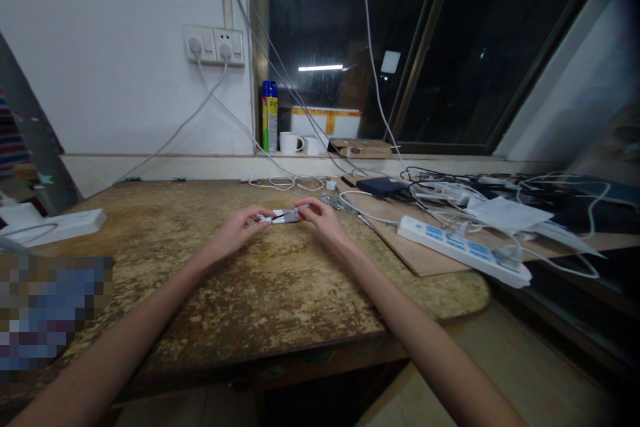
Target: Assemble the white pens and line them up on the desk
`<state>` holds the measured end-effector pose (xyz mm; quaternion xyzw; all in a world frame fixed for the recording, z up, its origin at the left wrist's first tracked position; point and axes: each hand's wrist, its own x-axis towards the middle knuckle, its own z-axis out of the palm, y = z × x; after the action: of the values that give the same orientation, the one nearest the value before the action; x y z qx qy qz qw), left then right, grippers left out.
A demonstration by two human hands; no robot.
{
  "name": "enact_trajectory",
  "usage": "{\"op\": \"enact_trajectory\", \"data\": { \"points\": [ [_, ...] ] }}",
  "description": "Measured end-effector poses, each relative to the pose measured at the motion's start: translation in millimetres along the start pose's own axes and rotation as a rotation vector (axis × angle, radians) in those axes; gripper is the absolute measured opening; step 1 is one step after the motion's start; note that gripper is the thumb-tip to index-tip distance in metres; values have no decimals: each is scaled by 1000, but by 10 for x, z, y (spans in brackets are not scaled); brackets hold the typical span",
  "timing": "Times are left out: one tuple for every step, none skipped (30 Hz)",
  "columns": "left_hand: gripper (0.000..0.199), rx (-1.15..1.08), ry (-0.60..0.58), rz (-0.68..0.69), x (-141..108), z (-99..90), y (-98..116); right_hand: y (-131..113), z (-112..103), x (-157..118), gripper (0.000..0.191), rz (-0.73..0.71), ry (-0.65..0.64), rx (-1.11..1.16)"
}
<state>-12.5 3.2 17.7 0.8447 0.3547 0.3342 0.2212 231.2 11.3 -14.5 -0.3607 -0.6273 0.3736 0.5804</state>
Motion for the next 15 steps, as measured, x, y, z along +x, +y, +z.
{"op": "enact_trajectory", "data": {
  "points": [
    [34,15,9,-2,1,-6,-4,20,-13,7,27,27,17,29],
    [33,27,15,-1,1,-11,-8,42,-27,14,27,50,33,54],
    [32,41,23,1,1,-15,-12,64,-40,20,27,64,46,70],
    [31,55,32,7,1,-17,-17,85,-52,25,26,68,59,67],
    [30,71,42,13,1,-17,-23,103,-61,28,25,60,70,38],
    [29,86,53,20,0,-16,-30,116,-65,28,24,46,77,-13],
    [29,99,61,26,0,-15,-37,126,-64,26,22,27,77,-77],
    [29,111,66,29,-1,-13,-43,129,-56,20,22,9,65,-142],
    [29,119,64,31,-2,-11,-48,127,-41,11,22,-7,37,-197],
    [29,124,58,32,-3,-11,-51,120,-22,0,24,-16,-3,-232],
    [29,125,49,36,-4,-10,-52,108,0,-12,26,-19,-50,-244],
    [29,122,39,42,-4,-9,-52,93,23,-25,28,-19,-95,-241],
    [29,118,26,50,-3,-9,-50,75,44,-35,30,-14,-134,-227],
    [29,111,14,60,-2,-8,-48,56,61,-44,32,-7,-161,-206],
    [29,105,3,71,0,-8,-45,38,73,-49,33,2,-178,-179]
  ]
}}
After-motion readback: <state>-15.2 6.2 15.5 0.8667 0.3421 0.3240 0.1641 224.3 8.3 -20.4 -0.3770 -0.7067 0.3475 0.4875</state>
